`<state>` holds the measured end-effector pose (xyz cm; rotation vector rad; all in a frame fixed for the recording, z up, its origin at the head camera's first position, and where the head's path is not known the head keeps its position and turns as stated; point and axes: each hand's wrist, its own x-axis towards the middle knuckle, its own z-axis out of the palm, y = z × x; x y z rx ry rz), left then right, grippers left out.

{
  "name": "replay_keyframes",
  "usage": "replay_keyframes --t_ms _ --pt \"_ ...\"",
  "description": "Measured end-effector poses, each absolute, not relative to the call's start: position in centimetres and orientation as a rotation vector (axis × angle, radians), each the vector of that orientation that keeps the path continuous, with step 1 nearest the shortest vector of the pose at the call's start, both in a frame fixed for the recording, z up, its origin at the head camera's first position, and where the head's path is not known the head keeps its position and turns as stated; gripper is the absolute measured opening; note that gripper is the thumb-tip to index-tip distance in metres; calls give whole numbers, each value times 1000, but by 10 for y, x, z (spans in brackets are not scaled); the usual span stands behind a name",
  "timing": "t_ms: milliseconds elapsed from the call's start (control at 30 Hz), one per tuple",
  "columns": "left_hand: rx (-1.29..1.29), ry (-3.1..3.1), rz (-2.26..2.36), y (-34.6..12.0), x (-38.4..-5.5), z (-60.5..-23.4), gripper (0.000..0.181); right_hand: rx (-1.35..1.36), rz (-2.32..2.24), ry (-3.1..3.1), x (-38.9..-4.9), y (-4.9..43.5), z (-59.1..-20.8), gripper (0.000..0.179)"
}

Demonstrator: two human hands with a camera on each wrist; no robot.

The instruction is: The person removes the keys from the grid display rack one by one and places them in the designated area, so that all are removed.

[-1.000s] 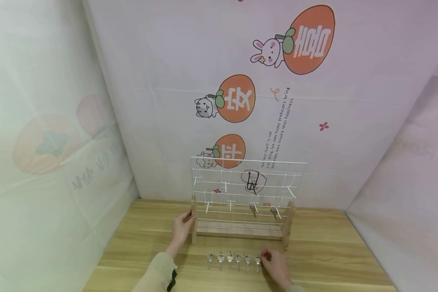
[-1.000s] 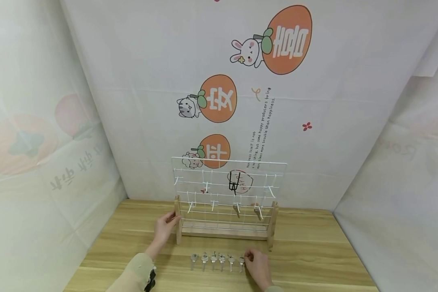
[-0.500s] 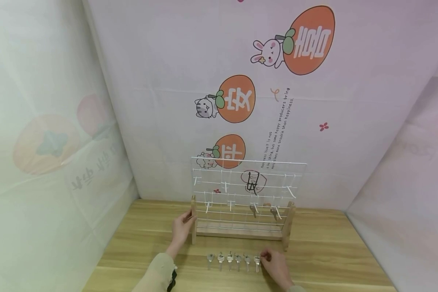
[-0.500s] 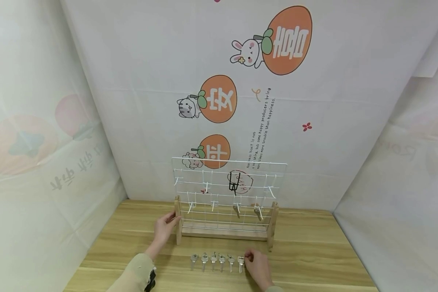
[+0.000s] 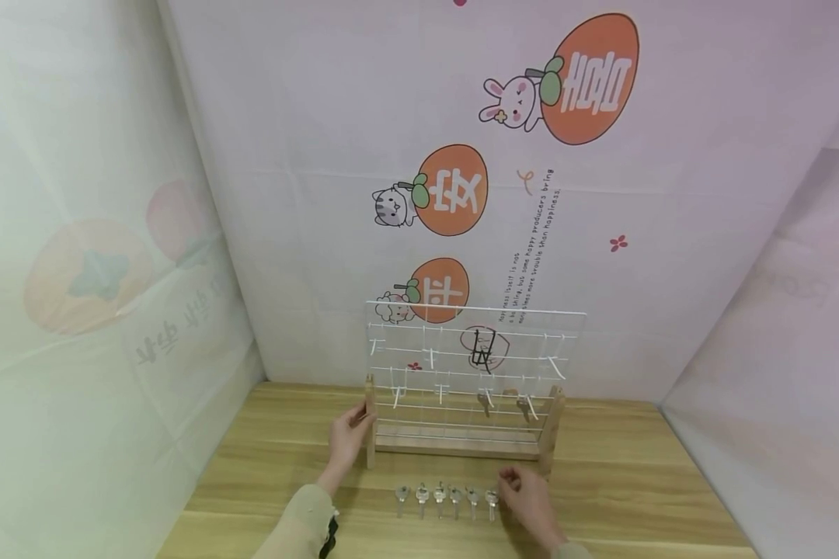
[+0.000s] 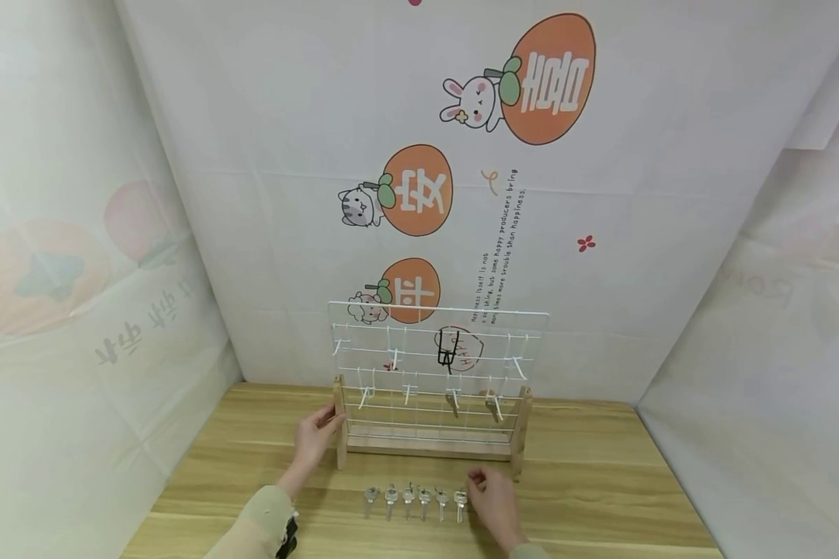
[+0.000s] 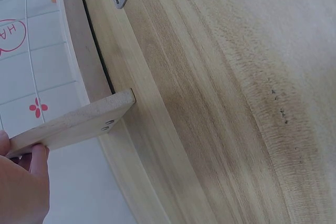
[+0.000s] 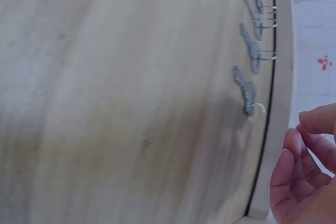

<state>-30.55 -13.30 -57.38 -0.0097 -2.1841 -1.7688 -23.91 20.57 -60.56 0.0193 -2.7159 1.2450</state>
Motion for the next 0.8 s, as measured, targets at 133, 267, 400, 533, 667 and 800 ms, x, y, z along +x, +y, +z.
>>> replay_keyframes --t_ms 133,267,400,533,667,800 --pt "-71 -2153 -1749 -134 -303 -576 38 48 1253 -2646 -243 203 -596 8" --pt "9 -2199 -1771 -133 -304 -573 38 62 1186 -2558 -249 200 -585 7" --pt "41 -2223 -1765 -132 -304 -571 38 53 1141 -2502 -254 197 -572 7" --pt "46 -2227 -1776 -131 -304 -570 40 27 1166 -2473 -259 194 -561 8" --pt "36 -2225 -1774 -132 -303 -569 40 16 1180 -2451 -265 191 -550 11" --pt "18 -2218 -1774 -132 -303 -569 40 -13 1207 -2454 -270 186 -540 15"
